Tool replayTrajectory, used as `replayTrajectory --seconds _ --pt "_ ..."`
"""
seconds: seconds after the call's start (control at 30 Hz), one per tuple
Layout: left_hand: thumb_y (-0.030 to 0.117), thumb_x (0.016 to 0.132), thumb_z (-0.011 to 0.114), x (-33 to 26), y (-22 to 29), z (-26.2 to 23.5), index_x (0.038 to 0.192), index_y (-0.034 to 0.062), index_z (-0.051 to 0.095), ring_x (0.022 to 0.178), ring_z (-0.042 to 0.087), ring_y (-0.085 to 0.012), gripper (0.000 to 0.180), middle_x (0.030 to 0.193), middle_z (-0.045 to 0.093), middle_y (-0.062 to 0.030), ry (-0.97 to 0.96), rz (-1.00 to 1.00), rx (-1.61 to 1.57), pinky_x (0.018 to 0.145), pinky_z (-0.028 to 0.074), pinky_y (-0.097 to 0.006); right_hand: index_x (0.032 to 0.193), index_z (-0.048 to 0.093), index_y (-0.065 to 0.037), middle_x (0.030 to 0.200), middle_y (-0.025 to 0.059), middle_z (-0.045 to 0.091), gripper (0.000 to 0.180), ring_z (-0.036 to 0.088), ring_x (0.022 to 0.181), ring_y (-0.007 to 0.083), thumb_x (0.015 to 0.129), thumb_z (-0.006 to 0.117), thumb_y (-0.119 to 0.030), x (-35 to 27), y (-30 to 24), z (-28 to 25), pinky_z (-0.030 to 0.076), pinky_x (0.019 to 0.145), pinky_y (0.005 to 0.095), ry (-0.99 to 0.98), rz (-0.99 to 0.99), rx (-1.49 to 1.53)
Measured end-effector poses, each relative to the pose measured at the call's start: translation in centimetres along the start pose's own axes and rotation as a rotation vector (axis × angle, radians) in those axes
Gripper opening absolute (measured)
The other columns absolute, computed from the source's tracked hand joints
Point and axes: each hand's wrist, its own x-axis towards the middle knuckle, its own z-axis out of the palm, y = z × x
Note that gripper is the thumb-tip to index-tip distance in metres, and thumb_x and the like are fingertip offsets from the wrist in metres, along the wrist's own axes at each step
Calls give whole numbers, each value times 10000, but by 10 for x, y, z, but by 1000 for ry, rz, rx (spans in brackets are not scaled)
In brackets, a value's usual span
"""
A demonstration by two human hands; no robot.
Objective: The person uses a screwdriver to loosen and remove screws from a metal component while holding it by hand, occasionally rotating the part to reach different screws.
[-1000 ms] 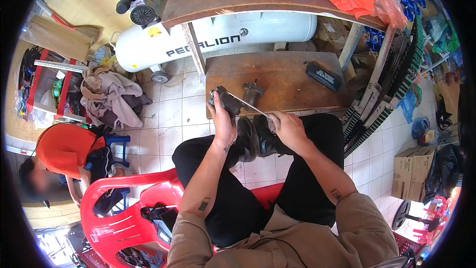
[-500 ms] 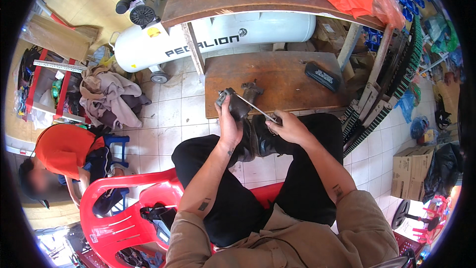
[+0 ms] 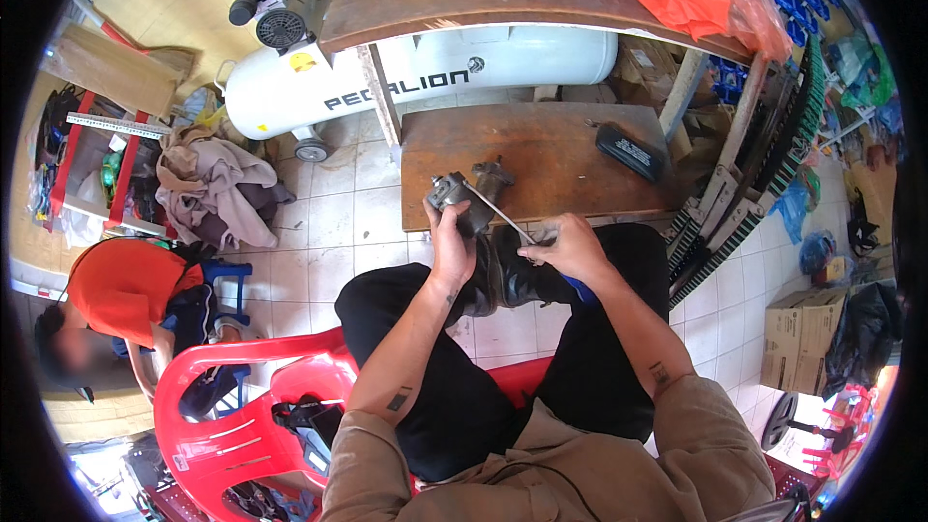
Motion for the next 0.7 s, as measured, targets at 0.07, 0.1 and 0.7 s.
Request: replayTrajectory --seconds 0.07,0.1,0.7 --pt "95 825 611 -1 0 1 1268 173 368 1005 549 -207 511 1133 511 -73 -11 -2 -13 817 480 -355 950 666 21 781 110 703 290 676 695 173 966 611 -263 1 -7 2 532 636 298 28 7 -122" --pt "82 824 610 -3 1 3 1272 171 365 1005 549 -212 518 1132 510 -76 -20 0 -14 818 482 -356 969 663 16 799 115 704 286 678 717 170 974 597 -261 1 -9 2 536 644 296 44 13 -183" --pt "43 834 658 -6 4 5 1290 166 341 1066 542 -218 569 1176 489 -83 -27 36 11 877 481 -363 996 637 62 837 111 700 236 655 637 126 834 756 -61 -7 -8 -3 513 542 261 0 -5 317"
